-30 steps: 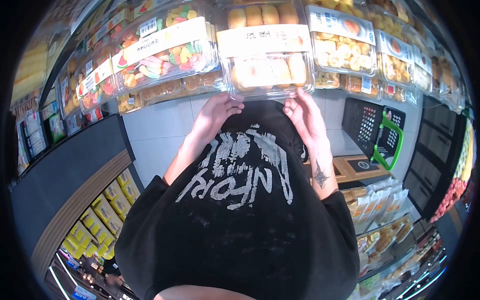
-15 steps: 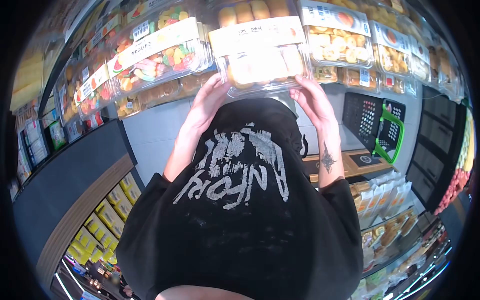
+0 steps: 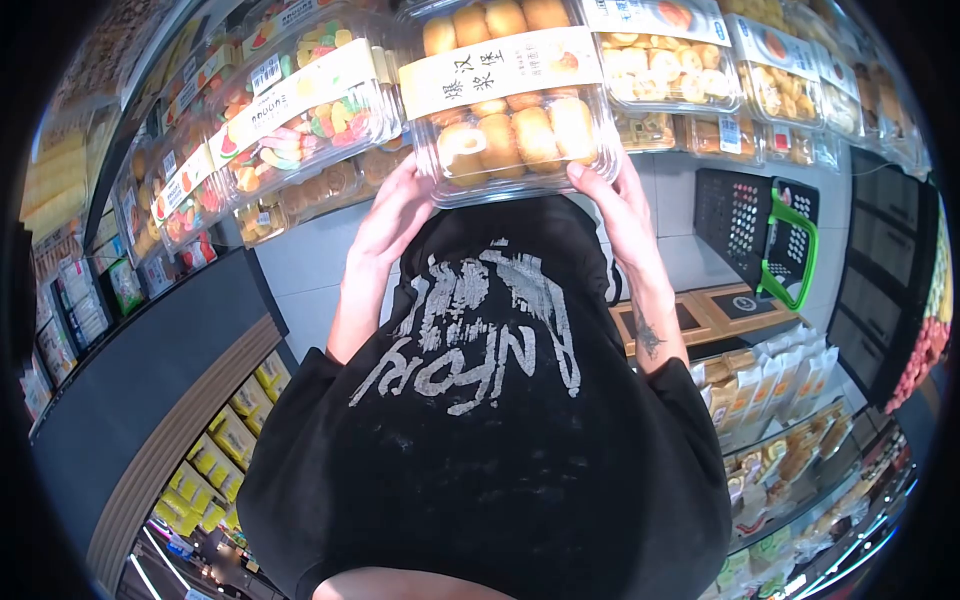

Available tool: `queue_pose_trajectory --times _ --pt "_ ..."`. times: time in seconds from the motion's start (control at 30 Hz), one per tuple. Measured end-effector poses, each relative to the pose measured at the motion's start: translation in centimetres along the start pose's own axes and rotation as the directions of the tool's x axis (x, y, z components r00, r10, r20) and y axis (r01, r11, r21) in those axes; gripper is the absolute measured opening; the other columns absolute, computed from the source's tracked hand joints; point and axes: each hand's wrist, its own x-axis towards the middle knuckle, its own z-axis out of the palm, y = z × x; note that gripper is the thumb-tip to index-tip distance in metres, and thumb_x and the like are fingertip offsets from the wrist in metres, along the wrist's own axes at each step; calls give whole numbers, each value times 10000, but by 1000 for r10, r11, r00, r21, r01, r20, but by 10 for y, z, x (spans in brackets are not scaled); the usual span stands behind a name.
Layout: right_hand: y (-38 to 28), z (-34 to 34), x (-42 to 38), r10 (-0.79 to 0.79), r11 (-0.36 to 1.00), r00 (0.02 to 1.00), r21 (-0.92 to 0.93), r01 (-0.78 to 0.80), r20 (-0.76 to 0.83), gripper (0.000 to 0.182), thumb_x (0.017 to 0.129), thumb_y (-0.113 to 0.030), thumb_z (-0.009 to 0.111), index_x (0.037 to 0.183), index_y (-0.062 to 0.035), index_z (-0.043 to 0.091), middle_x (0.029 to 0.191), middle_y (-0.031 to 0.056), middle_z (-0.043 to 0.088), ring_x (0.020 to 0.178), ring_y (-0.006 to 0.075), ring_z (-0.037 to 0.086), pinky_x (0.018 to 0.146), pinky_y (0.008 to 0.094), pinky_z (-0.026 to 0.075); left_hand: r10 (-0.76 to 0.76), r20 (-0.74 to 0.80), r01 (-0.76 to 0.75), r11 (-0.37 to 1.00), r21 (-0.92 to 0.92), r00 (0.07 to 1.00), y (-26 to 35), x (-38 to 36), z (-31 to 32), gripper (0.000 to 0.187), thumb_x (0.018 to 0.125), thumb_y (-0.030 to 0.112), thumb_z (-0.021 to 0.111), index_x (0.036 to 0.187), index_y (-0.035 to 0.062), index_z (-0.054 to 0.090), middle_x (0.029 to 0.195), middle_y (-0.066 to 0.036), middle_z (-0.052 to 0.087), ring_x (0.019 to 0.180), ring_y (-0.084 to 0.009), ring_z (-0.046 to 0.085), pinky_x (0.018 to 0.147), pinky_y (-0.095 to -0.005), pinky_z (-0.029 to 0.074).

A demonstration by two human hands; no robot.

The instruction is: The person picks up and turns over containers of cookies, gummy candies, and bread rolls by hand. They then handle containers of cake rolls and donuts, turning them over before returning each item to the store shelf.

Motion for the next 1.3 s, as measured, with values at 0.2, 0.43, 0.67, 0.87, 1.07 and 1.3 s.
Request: queue_pose_trajectory --times 0.2,0.43,0.67,0.87,1.07,1.3 --pt "3 3 -9 -119 989 991 76 124 -62 548 781 -174 563 1253 15 358 1184 97 471 1082 159 437 956 294 294 11 -49 -14 998 -59 999 -1 12 16 441 912 279 383 1246 -6 343 1238 -85 433 1157 -165 398 992 -317 293" --pt "-2 -26 -26 -86 994 988 -62 94 124 692 733 -86 611 1306 22 238 1267 114 384 1175 187 364 975 321 296 -35 -83 47 988 147 996 -4 17 43 498 906 292 423 1283 0 279 1254 -100 407 1162 -153 376 974 -292 300" --pt "-4 -33 -30 -47 988 985 -139 70 164 888 647 -52 736 1328 -25 167 1302 99 333 1214 198 322 1004 362 271 308 -50 -259 868 423 950 -4 11 59 435 841 159 566 1200 -21 398 1117 -73 519 1011 -109 474 883 -267 372" --pt "14 -33 -28 -196 973 967 -89 212 163 741 763 -357 644 1287 9 269 1268 97 386 1181 192 353 988 340 267 343 12 -303 810 502 939 21 -3 64 431 824 115 574 1208 -21 432 1056 -70 565 929 -96 508 825 -245 407" --pt "16 6 -24 -150 978 980 -125 166 128 541 874 -387 470 1218 24 394 1201 92 467 1115 166 406 959 308 286 358 -39 -250 721 646 933 55 -28 67 410 816 82 555 1198 -23 452 1047 -97 580 942 -105 506 853 -251 392" --pt "2 23 -20 -103 974 979 -183 135 174 510 864 -365 500 1191 20 429 1168 80 497 1072 155 443 938 301 316 402 -80 -274 743 610 912 59 -34 61 395 823 96 558 1170 -64 454 1049 -94 573 974 -114 492 880 -253 369"
